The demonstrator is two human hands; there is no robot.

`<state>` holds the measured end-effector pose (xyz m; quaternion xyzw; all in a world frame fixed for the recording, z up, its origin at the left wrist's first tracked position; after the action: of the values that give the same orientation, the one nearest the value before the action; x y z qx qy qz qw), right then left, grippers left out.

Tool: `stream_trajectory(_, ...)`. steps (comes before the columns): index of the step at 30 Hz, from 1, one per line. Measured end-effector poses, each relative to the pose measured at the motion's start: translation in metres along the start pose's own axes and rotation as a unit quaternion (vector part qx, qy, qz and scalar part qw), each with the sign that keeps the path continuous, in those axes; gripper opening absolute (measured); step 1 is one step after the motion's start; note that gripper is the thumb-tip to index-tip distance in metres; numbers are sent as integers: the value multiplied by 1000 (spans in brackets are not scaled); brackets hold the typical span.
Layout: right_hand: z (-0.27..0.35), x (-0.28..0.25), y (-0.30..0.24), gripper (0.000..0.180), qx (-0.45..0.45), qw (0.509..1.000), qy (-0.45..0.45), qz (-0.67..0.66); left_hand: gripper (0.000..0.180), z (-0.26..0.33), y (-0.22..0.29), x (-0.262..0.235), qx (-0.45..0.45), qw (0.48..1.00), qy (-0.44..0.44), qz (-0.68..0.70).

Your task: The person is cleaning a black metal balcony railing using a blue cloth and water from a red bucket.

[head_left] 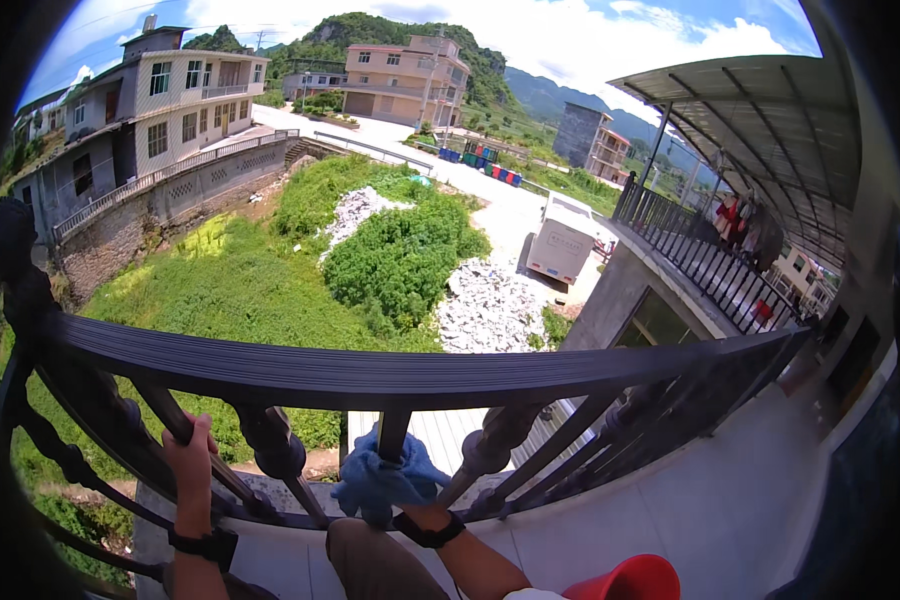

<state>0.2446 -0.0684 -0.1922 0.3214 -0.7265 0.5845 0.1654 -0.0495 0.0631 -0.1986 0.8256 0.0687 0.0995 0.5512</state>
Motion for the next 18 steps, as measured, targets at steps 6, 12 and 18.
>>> stream_trajectory(6,1,26,-15,28,-30,998,38,-30,17,6,10,-1,-15,1000,-11,4)
stream_trajectory(12,64,-103,126,21,91,975,180,90,14,9,21,6,-13,1000,-22,11)
stream_trajectory(18,53,-70,106,20,111,960,207,152,18,6,24,-1,3,999,-53,3)
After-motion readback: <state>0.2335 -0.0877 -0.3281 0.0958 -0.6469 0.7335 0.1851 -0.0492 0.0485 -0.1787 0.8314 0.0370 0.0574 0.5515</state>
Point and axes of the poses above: each hand's wrist, its own z-axis away from the middle knuckle, its own x-axis out of the palm, y = z × x, the point moved 4 cm from there along -z, towards the middle knuckle, and after that the axes turned 8 degrees about x, right-handed, at the moved point
